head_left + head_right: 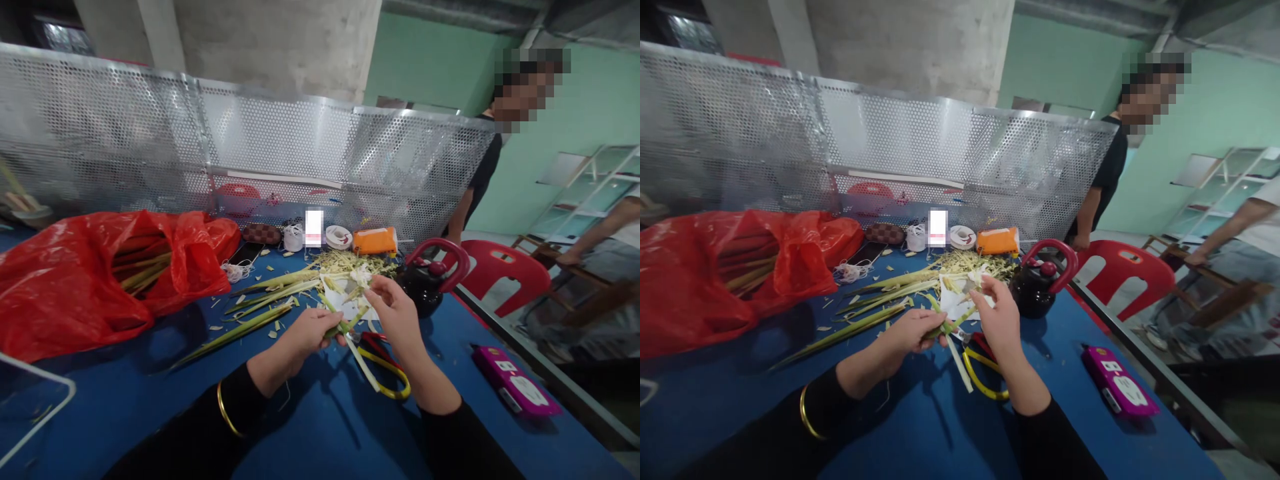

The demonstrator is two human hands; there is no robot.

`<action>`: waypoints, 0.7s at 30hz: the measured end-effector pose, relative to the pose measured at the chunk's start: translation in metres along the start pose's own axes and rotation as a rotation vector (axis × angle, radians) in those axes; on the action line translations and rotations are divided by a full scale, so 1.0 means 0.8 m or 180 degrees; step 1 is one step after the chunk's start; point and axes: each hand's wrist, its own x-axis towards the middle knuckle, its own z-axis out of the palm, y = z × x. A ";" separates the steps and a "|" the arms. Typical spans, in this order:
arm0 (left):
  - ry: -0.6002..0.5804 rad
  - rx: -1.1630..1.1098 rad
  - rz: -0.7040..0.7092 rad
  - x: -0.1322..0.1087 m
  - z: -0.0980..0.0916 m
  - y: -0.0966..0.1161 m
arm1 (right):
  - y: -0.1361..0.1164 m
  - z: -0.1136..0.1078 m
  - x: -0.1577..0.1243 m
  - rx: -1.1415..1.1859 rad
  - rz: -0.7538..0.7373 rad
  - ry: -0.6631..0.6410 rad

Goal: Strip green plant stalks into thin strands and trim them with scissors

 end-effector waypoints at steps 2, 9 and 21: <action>-0.0052 0.0057 0.0002 0.000 0.000 0.001 | -0.007 -0.005 0.000 -0.0118 -0.0070 -0.0301; -0.0170 0.0593 0.0157 -0.002 0.002 -0.003 | -0.019 0.007 -0.019 0.0136 0.0421 -0.1465; -0.0351 0.1047 0.0541 -0.002 -0.005 -0.005 | -0.007 0.028 -0.033 0.0448 0.0500 -0.0825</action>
